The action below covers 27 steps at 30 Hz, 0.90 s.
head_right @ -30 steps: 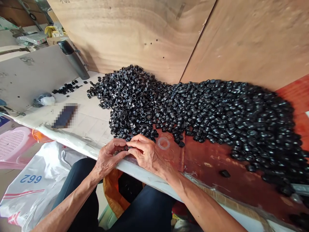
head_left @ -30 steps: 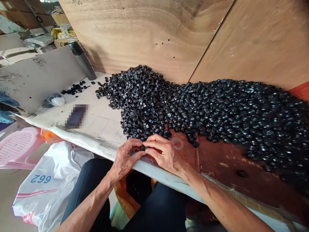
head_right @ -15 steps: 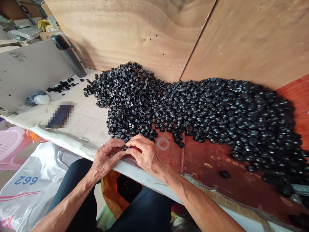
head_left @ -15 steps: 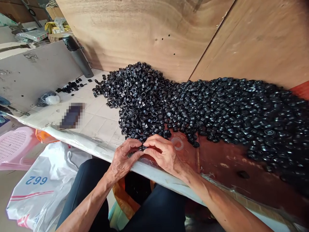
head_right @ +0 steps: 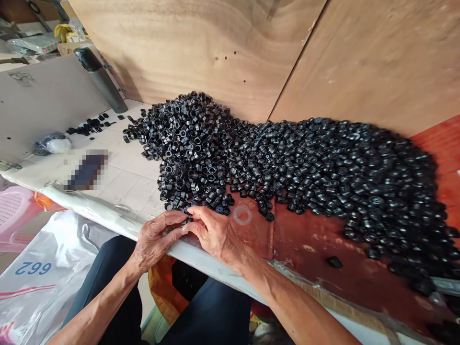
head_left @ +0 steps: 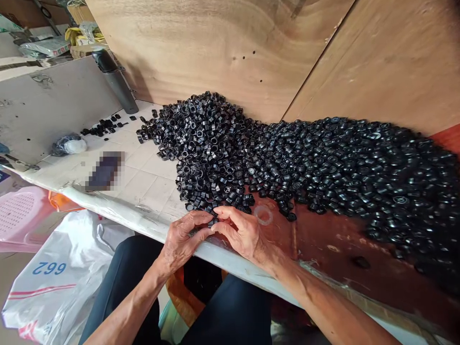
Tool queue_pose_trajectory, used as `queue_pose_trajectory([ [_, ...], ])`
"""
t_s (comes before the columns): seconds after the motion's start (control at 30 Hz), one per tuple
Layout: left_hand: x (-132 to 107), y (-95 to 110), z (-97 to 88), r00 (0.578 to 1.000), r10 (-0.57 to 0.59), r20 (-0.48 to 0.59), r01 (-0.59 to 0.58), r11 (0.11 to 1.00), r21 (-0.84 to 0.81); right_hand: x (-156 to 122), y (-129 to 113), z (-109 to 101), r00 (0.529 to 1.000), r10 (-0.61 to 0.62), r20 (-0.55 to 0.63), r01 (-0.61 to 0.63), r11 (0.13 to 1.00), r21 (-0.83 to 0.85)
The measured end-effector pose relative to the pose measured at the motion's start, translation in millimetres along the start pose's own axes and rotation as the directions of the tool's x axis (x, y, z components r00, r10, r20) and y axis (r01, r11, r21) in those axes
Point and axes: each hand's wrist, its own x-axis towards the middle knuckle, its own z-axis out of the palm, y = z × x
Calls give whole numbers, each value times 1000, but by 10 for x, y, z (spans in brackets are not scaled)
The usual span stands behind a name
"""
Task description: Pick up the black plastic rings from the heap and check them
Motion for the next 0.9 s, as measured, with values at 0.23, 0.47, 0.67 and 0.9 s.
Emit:
queue_pose_trajectory([
  [0.23,11,22,-9,1000,-10,-1,10,1000,-29,30,-83,-113,981,-4,192,15,998,-53],
  [0.47,-4,-5,-27,999,-18,30,19,1000,-20,28,-99,-44,984,22,176,12,981,-192],
  [0.67,-23,-2,-30,993,-118,1,118,991,-62,17,-130,-89,982,37,185,-15,993,-118],
  [0.9,-25,15,-29,987,-159,11,159,985,-68,40,-178,-101,971,171,170,-169,985,-22],
])
